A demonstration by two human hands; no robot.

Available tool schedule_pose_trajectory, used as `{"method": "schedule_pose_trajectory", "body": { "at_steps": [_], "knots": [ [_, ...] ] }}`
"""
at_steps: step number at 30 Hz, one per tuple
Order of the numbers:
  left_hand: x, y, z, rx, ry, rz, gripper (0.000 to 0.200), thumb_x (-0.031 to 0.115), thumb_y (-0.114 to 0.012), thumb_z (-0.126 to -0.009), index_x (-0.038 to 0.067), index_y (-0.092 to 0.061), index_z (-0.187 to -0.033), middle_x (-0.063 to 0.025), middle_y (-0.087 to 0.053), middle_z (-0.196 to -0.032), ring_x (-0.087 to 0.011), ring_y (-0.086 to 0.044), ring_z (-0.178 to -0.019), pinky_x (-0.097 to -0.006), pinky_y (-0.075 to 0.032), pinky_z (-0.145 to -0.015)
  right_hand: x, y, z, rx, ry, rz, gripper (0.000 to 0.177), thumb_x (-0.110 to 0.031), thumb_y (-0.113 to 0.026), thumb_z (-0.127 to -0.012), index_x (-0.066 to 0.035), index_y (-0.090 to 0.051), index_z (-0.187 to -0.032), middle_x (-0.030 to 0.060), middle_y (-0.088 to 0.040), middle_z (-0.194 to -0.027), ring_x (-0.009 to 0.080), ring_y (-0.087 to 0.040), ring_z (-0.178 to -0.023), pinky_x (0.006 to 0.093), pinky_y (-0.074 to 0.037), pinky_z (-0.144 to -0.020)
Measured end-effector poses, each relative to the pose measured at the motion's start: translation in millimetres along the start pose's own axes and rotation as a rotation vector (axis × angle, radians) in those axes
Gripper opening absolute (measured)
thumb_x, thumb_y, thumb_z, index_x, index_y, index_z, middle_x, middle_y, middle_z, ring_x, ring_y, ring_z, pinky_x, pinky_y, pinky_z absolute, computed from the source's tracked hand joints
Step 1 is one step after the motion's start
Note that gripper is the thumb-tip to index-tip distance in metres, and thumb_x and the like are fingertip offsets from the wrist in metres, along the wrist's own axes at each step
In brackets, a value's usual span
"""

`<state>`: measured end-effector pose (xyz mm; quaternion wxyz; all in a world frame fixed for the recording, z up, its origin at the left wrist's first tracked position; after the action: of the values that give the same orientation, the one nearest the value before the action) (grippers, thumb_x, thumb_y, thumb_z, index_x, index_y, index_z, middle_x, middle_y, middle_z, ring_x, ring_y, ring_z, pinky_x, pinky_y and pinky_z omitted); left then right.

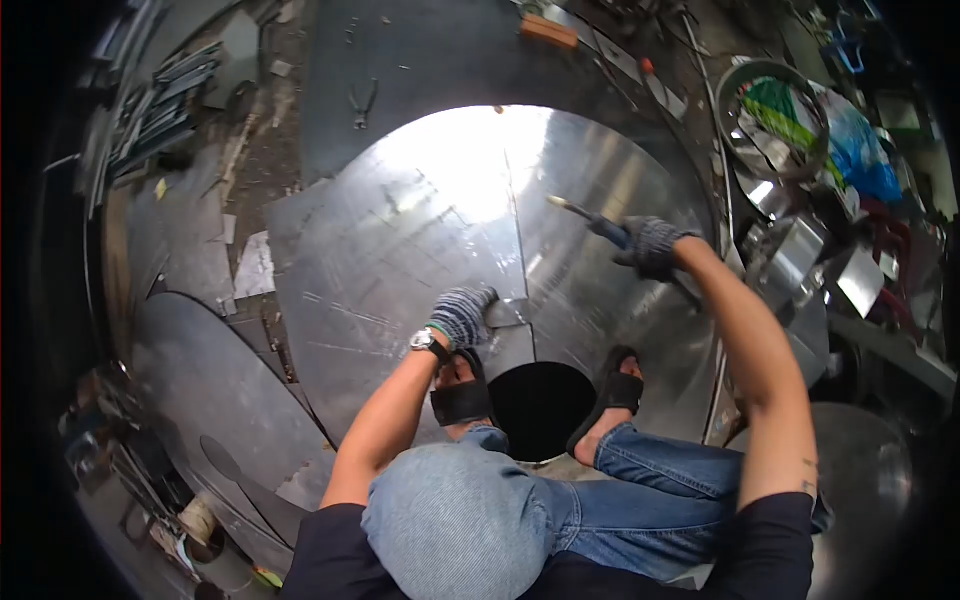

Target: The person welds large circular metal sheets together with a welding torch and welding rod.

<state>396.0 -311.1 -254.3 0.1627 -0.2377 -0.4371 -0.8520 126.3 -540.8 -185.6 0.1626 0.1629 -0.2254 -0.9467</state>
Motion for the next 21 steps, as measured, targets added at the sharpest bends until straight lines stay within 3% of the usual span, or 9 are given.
{"method": "schedule_pose_trajectory", "body": {
  "at_steps": [2,7,11,13,16,17,18,20,21],
  "knots": [
    [-1.8,3.5,0.0,-0.055,0.041,-0.015,0.052,0.021,-0.081,-0.073,0.008,-0.070,-0.122,-0.0233,-0.076,-0.103,-0.0445,-0.072,-0.101,-0.0532,-0.058,-0.088,-22.3,45.8,57.2,-0.024,-0.264,-0.155,0.050,-0.039,-0.079,-0.089,0.001,-0.066,-0.118,0.0179,-0.075,-0.085,0.0259,-0.075,-0.066,0.0441,-0.061,-0.065],
    [-0.7,1.7,-2.7,-0.057,-0.084,0.025,0.056,0.024,-0.081,-0.072,0.007,-0.068,-0.124,-0.0257,-0.075,-0.106,-0.0455,-0.071,-0.105,-0.0531,-0.058,-0.089,8.2,33.7,47.7,0.271,-0.187,-0.264,0.058,-0.050,-0.063,-0.099,0.002,-0.067,-0.123,0.0165,-0.074,-0.080,0.0248,-0.074,-0.065,0.0441,-0.057,-0.060],
    [9.8,10.0,-6.2,-0.172,-0.055,-0.053,0.059,0.029,-0.083,-0.073,0.008,-0.067,-0.125,-0.0255,-0.074,-0.111,-0.0448,-0.070,-0.109,-0.0524,-0.057,-0.092,11.5,-32.1,-32.6,0.454,-0.225,-0.094,0.065,-0.058,-0.069,-0.093,0.002,-0.073,-0.117,0.0305,-0.074,-0.104,0.0413,-0.076,-0.098,0.0498,-0.059,-0.085],
    [7.4,5.8,-3.4,-0.160,-0.044,-0.040,0.059,0.031,-0.083,-0.073,0.009,-0.067,-0.126,-0.0248,-0.075,-0.112,-0.0448,-0.070,-0.109,-0.0527,-0.057,-0.092,58.2,-117.2,-163.0,0.258,-0.153,-0.420,0.055,-0.045,-0.083,-0.082,-0.005,-0.075,-0.118,0.0230,-0.075,-0.105,0.0375,-0.075,-0.100,0.0473,-0.060,-0.089],
    [10.2,-2.5,-6.4,-0.186,-0.080,-0.022,0.064,0.037,-0.083,-0.075,0.008,-0.066,-0.129,-0.0242,-0.074,-0.119,-0.0427,-0.070,-0.113,-0.0504,-0.057,-0.096,-69.9,-52.9,-20.5,0.323,-0.249,-0.398,0.051,-0.035,-0.078,-0.080,-0.005,-0.075,-0.121,0.0218,-0.076,-0.116,0.0331,-0.074,-0.111,0.0464,-0.059,-0.097],
    [15.6,4.7,-2.5,-0.147,-0.009,-0.021,0.064,0.038,-0.084,-0.075,0.007,-0.066,-0.128,-0.0236,-0.074,-0.117,-0.0430,-0.070,-0.111,-0.0503,-0.057,-0.095,-51.5,-87.6,-86.3,0.414,-0.253,-0.332,0.086,-0.078,-0.075,-0.072,-0.003,-0.078,-0.115,0.0195,-0.075,-0.103,0.0281,-0.071,-0.093,0.0457,-0.057,-0.084],
    [18.5,8.0,-1.4,-0.104,0.054,-0.021,0.063,0.039,-0.085,-0.075,0.007,-0.066,-0.126,-0.0231,-0.075,-0.115,-0.0434,-0.071,-0.110,-0.0502,-0.057,-0.094,-47.7,-114.5,-116.1,0.456,-0.278,-0.006,0.048,-0.037,-0.074,-0.086,-0.005,-0.075,-0.123,0.0232,-0.076,-0.118,0.0366,-0.075,-0.111,0.0479,-0.058,-0.097],
    [6.8,-6.1,-1.4,-0.014,-0.016,0.079,0.060,0.040,-0.086,-0.077,0.007,-0.066,-0.123,-0.0219,-0.076,-0.110,-0.0439,-0.071,-0.107,-0.0489,-0.057,-0.092,-49.7,-97.9,-76.7,0.440,-0.314,-0.372,0.081,-0.075,-0.065,-0.082,-0.009,-0.077,-0.126,0.0220,-0.076,-0.120,0.0334,-0.074,-0.112,0.0463,-0.057,-0.095],
    [-4.3,-15.7,-1.7,0.055,-0.128,0.014,0.060,0.038,-0.086,-0.077,0.007,-0.064,-0.124,-0.0220,-0.075,-0.109,-0.0429,-0.071,-0.107,-0.0476,-0.057,-0.091,-57.4,-85.2,-49.9,0.337,-0.280,-0.456,0.070,-0.067,-0.061,-0.090,-0.012,-0.076,-0.130,0.0188,-0.075,-0.127,0.0341,-0.071,-0.121,0.0477,-0.056,-0.100]
  ]
}}
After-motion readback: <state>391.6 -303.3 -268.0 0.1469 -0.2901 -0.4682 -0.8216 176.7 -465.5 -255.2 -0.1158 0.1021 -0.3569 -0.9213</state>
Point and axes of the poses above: each hand's wrist, its own z-axis away from the middle knuckle, its own y-axis out of the back of the hand, x = y × z, the point moved 6 cm from there along -z, towards the middle knuckle
